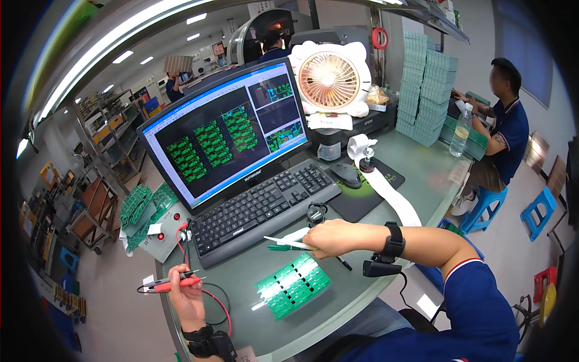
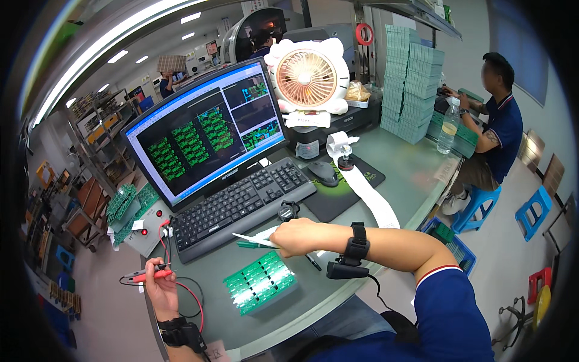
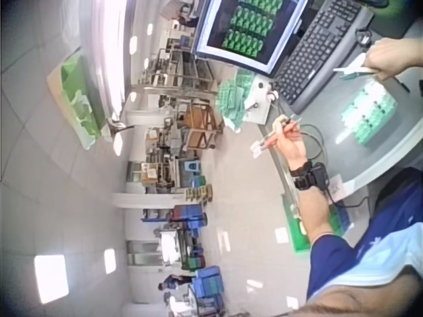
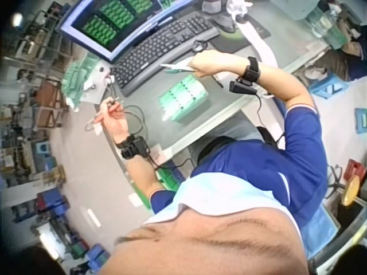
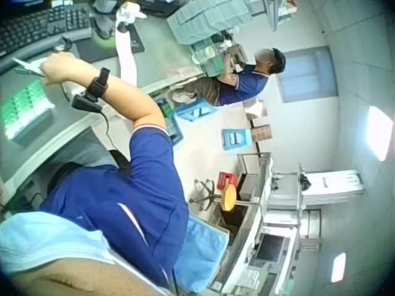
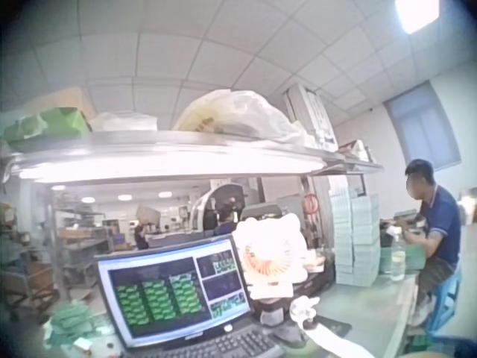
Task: The person uses a multimeter probe and a white tool to test a circuit board, marks it with a pen, and writes on a strip of paper. They then repeat the process of testing and marking the board.
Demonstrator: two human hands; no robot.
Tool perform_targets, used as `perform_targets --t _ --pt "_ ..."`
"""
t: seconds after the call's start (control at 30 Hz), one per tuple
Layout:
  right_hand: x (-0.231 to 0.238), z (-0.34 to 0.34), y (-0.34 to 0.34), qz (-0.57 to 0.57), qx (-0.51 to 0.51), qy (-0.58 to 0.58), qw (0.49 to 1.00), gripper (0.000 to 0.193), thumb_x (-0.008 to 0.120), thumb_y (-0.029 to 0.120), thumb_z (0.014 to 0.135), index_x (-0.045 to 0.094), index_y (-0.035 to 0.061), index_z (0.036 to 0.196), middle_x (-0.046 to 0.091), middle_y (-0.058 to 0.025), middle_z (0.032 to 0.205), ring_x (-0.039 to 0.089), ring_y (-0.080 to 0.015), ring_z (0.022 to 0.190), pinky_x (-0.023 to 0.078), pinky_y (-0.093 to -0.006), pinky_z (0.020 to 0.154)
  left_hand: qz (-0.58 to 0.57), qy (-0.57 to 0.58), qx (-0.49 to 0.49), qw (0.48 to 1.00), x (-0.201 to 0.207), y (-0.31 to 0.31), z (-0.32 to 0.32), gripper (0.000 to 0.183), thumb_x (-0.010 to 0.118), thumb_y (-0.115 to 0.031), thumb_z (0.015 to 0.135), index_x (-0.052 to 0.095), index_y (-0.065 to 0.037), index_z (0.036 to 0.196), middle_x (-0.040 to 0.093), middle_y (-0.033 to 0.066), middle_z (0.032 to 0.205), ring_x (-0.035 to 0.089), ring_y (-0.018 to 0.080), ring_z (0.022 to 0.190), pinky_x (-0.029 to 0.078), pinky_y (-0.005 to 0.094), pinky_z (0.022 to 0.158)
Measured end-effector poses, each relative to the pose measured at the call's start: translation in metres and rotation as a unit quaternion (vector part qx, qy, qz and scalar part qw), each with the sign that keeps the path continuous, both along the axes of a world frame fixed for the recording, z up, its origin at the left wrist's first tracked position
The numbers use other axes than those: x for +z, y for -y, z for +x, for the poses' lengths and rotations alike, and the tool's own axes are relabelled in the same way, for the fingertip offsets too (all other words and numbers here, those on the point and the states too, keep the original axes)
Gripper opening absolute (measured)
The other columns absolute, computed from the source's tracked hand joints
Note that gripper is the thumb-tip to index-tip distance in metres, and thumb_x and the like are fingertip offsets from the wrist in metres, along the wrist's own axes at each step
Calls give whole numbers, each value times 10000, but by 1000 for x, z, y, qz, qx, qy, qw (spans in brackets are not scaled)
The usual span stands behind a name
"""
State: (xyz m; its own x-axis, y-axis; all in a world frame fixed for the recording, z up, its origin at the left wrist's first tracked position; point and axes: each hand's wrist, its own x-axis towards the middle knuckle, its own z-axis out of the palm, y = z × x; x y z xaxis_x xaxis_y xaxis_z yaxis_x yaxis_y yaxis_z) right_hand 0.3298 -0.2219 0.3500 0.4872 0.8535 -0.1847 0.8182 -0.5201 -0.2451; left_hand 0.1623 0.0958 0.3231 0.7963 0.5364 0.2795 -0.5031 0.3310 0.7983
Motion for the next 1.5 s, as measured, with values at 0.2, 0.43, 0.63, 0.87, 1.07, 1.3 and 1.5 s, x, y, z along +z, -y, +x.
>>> perform_targets --t 0.2,0.43,0.63,0.87,1.07,1.3,1.5 --pt "-12 6 2 -4 20 19 1000 273 627 236 796 613 4 938 658 -175 904 657 -358 838 532 -452 702 -1 -22 -2 1000 -2 2 1 198 502 -229 951 539 -36 975 539 65 972 536 117 644 434 260 583" --pt "-11 -12 38 -13 -67 54 996 336 643 232 794 506 -3 990 648 -188 844 659 -381 745 538 -467 629 -5 -15 8 1000 0 1 1 189 501 -230 949 534 -45 957 527 56 977 515 99 643 427 244 580" --pt "-21 -16 58 -31 -111 50 992 350 617 195 795 458 33 1061 644 -180 884 646 -374 701 513 -470 575 -8 -18 8 1000 -3 0 3 174 508 -220 952 537 -51 976 540 33 967 499 86 632 419 236 578" --pt "30 -2 78 -21 -65 26 997 254 603 172 768 566 87 1005 660 -97 935 653 -310 858 509 -435 658 -20 -32 12 999 -4 -5 -2 188 498 -218 958 544 -37 972 532 56 943 519 90 647 414 234 570" --pt "1 13 18 152 12 92 984 195 608 212 842 564 93 990 619 -102 950 621 -295 924 520 -428 710 -13 -37 4 999 -3 4 5 217 499 -258 971 551 -49 992 557 33 855 498 76 625 402 218 570" --pt "-12 84 31 488 -172 -31 855 215 606 161 872 586 8 1022 623 -94 918 614 -180 856 491 -314 767 -52 -48 11 997 -18 -15 3 274 441 -326 979 544 -75 944 524 27 843 487 75 607 391 222 518" --pt "-32 134 76 557 -326 -325 691 262 578 183 913 542 46 1134 580 -34 1097 548 -112 1020 450 -263 841 -25 -89 15 996 -31 -34 2 275 445 -319 968 572 -76 950 593 68 1008 569 119 783 436 242 609"
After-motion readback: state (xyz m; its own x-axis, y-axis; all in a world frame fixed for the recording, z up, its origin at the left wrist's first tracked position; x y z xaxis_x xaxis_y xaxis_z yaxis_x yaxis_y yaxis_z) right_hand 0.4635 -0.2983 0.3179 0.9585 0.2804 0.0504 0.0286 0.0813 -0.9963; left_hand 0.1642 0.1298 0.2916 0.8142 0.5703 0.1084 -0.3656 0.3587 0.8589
